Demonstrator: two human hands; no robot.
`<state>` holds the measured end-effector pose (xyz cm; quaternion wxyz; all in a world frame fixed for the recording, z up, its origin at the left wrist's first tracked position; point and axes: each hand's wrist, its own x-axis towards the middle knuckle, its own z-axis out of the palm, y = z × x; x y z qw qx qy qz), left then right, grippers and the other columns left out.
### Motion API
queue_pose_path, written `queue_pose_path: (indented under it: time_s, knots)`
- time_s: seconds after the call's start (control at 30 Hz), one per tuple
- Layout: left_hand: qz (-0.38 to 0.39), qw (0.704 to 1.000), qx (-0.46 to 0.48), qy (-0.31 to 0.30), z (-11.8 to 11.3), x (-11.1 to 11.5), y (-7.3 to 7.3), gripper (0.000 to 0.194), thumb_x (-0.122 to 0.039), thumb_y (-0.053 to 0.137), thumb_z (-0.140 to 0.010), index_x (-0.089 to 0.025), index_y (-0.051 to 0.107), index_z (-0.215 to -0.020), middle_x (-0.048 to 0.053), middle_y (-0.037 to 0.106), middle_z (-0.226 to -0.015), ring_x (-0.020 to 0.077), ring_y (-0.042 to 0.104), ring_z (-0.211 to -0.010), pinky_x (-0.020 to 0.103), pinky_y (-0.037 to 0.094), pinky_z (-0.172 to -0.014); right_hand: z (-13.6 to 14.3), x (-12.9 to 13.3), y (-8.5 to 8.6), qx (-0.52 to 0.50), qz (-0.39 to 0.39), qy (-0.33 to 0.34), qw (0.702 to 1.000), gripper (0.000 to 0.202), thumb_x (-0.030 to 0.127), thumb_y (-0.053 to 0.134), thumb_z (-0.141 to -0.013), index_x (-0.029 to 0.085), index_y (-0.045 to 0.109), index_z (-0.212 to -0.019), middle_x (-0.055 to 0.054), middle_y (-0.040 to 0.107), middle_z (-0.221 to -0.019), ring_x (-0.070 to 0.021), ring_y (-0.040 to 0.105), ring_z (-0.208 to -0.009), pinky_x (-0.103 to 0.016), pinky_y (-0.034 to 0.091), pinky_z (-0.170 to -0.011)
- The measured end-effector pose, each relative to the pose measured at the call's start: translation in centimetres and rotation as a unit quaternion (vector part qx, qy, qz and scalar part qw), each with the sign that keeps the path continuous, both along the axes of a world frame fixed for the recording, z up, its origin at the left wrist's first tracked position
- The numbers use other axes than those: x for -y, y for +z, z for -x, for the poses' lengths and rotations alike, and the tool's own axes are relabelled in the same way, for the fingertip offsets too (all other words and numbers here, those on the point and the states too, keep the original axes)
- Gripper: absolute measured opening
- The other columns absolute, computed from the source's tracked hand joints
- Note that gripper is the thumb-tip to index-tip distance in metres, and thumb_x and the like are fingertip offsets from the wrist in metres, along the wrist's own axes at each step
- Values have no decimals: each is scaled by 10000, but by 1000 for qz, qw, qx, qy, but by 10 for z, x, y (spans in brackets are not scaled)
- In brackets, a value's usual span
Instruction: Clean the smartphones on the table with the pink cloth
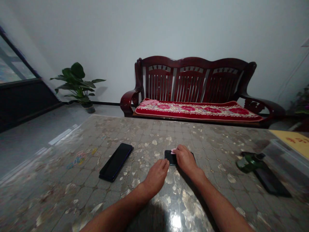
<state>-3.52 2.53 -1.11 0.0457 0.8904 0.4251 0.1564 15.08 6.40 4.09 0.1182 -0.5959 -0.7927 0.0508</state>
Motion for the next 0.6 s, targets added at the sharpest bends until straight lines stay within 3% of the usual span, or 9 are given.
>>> queue_pose_path:
  time_s: [0.13, 0.37, 0.6]
  knots:
    - [-2, 1000, 2, -4, 1, 0, -3, 520, 3, 419, -867, -167, 524, -1347, 136, 626, -1286, 256, 588, -1183, 419, 485, -1039, -9, 2, 0, 8, 4, -29, 1000, 344, 133, 439, -988, 213, 751, -1109, -94, 659, -1042, -207, 575, -1016, -264, 411, -873]
    - [6, 1000, 1, 3, -1, -1, -1, 400, -20, 466, -897, -151, 566, -1261, 128, 639, -1172, 265, 603, -1092, 410, 519, -976, 30, -2, -1, 6, 8, 38, 999, 306, 147, 469, -979, 211, 742, -1101, -92, 653, -1055, -215, 562, -1013, -278, 419, -860]
    - [-20, 1000, -24, 1, -1, 0, 1, 443, -1, 444, -897, -152, 547, -1301, 125, 631, -1234, 254, 594, -1125, 392, 507, -1009, 9, -3, 2, -8, 4, 1, 1000, 328, 137, 448, -987, 213, 750, -1089, -90, 656, -1041, -208, 567, -1035, -265, 416, -879]
